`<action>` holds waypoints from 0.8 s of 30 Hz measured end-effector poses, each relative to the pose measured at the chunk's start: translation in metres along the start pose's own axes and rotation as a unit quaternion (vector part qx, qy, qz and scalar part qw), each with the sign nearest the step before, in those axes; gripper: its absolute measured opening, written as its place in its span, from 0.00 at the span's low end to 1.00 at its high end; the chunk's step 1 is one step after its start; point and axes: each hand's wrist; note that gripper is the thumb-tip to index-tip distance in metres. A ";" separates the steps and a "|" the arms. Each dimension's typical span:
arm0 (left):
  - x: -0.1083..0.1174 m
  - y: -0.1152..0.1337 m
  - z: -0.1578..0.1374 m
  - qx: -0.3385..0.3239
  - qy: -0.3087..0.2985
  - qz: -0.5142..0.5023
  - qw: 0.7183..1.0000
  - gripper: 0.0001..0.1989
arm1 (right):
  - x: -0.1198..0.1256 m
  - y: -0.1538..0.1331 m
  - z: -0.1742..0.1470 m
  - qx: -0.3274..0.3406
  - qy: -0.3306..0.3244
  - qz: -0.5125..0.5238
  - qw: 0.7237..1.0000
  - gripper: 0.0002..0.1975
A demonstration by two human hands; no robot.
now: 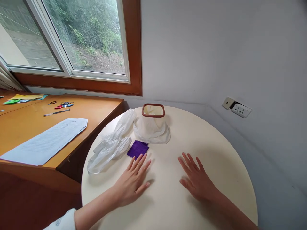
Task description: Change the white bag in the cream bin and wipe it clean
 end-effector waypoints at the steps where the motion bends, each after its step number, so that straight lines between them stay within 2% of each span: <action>1: 0.001 0.004 -0.004 -0.014 -0.008 -0.009 1.000 0.33 | 0.001 -0.004 -0.004 0.008 -0.006 0.004 1.000 0.35; 4: -0.001 0.013 -0.010 -0.036 -0.020 -0.020 0.999 0.33 | -0.001 -0.016 -0.014 0.028 -0.024 0.018 0.999 0.36; 9: -0.010 0.017 0.000 -0.058 0.010 -0.021 0.998 0.33 | -0.010 -0.025 -0.017 0.027 -0.048 0.023 0.998 0.34; 12: -0.012 0.019 0.005 -0.074 0.008 -0.030 0.997 0.33 | -0.011 -0.025 -0.015 0.023 -0.053 0.023 0.998 0.32; 24: -0.013 0.020 0.008 -0.065 -0.025 -0.046 0.997 0.33 | -0.009 -0.028 -0.014 0.013 -0.049 0.018 0.999 0.30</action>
Point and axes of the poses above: each hand's wrist, its own z-axis towards the middle knuckle, its own x-axis out of the back of the hand, y = z × x, and after that the axes turned 10 degrees about y, right-handed
